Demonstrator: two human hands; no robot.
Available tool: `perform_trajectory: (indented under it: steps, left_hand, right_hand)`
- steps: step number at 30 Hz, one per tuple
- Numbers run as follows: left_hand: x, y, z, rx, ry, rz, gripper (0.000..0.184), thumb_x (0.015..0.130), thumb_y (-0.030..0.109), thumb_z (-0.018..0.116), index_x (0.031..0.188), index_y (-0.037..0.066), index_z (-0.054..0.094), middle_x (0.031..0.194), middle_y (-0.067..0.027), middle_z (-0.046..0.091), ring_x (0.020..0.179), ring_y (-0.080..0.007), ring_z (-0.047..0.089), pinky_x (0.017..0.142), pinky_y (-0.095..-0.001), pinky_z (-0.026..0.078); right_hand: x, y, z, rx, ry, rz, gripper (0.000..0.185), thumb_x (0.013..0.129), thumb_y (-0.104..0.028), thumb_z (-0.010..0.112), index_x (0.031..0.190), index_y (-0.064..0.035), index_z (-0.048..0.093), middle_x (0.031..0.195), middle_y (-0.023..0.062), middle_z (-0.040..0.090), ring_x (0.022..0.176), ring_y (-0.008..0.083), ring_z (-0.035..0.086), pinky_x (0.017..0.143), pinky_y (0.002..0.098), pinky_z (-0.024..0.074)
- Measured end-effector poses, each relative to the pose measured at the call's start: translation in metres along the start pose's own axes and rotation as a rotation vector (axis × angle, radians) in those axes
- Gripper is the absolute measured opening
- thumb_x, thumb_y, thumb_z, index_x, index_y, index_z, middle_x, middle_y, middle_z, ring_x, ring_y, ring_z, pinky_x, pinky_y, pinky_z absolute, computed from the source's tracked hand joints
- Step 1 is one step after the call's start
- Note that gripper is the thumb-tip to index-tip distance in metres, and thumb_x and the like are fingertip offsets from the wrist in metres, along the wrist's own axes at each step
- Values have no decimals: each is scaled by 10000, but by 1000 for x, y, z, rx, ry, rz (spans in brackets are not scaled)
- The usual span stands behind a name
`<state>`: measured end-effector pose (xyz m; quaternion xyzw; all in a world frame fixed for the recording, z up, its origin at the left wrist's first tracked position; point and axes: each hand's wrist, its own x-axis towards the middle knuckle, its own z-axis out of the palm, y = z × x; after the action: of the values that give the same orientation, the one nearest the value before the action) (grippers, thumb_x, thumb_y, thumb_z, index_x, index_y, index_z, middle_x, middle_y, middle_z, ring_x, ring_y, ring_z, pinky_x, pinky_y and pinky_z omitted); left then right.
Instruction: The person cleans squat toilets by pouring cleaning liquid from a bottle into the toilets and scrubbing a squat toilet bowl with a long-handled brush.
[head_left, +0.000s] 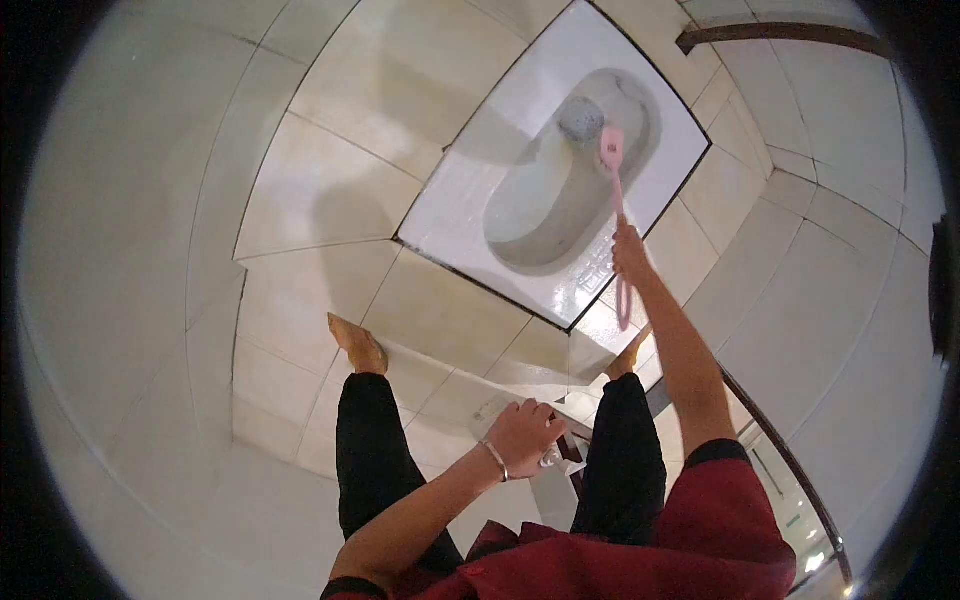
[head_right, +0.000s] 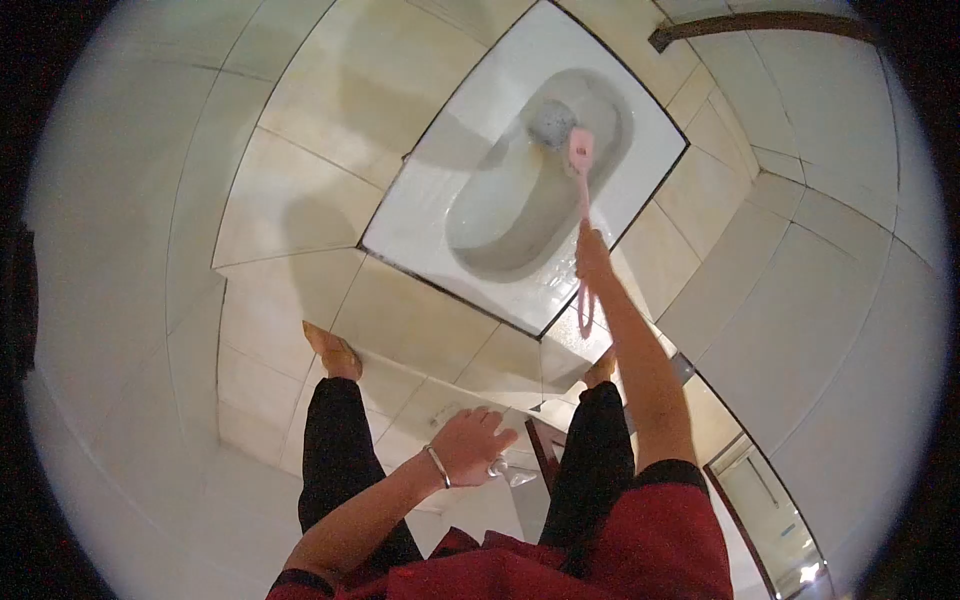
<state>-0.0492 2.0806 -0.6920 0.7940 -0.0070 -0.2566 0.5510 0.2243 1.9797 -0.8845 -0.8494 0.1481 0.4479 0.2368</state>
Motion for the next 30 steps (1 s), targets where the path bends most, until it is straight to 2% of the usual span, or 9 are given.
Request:
perform_trajectory:
  steps: [8, 11, 12, 14, 17, 19, 22, 26, 30]
  left_hand:
    - [21, 6, 12, -14, -41, 8, 363, 619, 239, 638, 929, 97, 513, 887, -141, 486, 868, -299, 502, 687, -409, 424]
    - [25, 4, 18, 23, -56, 15, 355, 625, 248, 635, 923, 96, 518, 874, -140, 488, 866, -299, 505, 688, -408, 427]
    - [27, 2, 19, 25, -60, 11, 355, 625, 248, 635, 923, 96, 518, 874, -140, 488, 866, -299, 505, 688, -408, 427]
    - [30, 6, 23, 17, -185, -7, 355, 622, 258, 637, 915, 92, 526, 864, -143, 497, 863, -298, 508, 691, -405, 430]
    - [30, 8, 22, 22, -178, -1, 359, 617, 261, 641, 912, 88, 531, 860, -144, 506, 855, -292, 511, 697, -401, 431]
    - [32, 10, 22, 7, -186, -1, 360, 614, 261, 642, 912, 90, 534, 871, -142, 510, 850, -287, 511, 694, -399, 431]
    - [33, 8, 16, 21, -138, 1, 375, 603, 259, 644, 924, 95, 538, 877, -137, 510, 846, -289, 512, 689, -402, 434]
    - [25, 8, 24, 22, -58, -3, 377, 595, 253, 644, 922, 100, 536, 861, -132, 507, 837, -285, 511, 683, -397, 434]
    - [29, 4, 18, 59, -88, 0, 354, 606, 234, 628, 919, 104, 526, 848, -124, 499, 831, -284, 511, 674, -392, 437]
  right_hand:
    - [133, -45, -28, 67, -133, 224, 232, 818, -282, 470, 801, -52, 500, 486, 23, 381, 323, 111, 318, 303, 271, 244]
    - [218, -27, 8, 169, -162, -76, 170, 775, -215, 521, 662, -94, 480, 495, 4, 370, 355, 157, 330, 335, 317, 255]
    - [211, -25, 24, 173, -165, -73, 170, 775, -215, 521, 662, -94, 480, 495, 4, 370, 355, 157, 330, 335, 317, 255]
    - [155, -23, 72, -784, -140, -435, 184, 767, -244, 541, 788, -62, 532, 661, 112, 504, 542, 218, 491, 444, 353, 367]
    - [15, 13, 72, -363, 42, -408, 289, 848, -214, 412, 991, 17, 511, 977, 178, 563, 900, 315, 547, 745, 395, 448]
    - [-41, 97, 69, -596, -234, -422, 348, 885, -189, 333, 1167, 7, 387, 1124, 277, 434, 940, 426, 485, 789, 458, 415]
    - [-108, 151, 31, -698, -261, -555, 364, 876, -114, 330, 1220, 6, 321, 1120, 251, 451, 993, 369, 498, 777, 440, 437]
    - [-34, 78, 1, -374, -89, -182, 278, 907, -210, 315, 1021, 7, 446, 731, 114, 550, 577, 245, 579, 469, 372, 463]
    - [-66, 147, 51, -757, -70, -584, 323, 908, -220, 314, 1157, -32, 400, 1016, 160, 490, 817, 298, 548, 673, 407, 449]
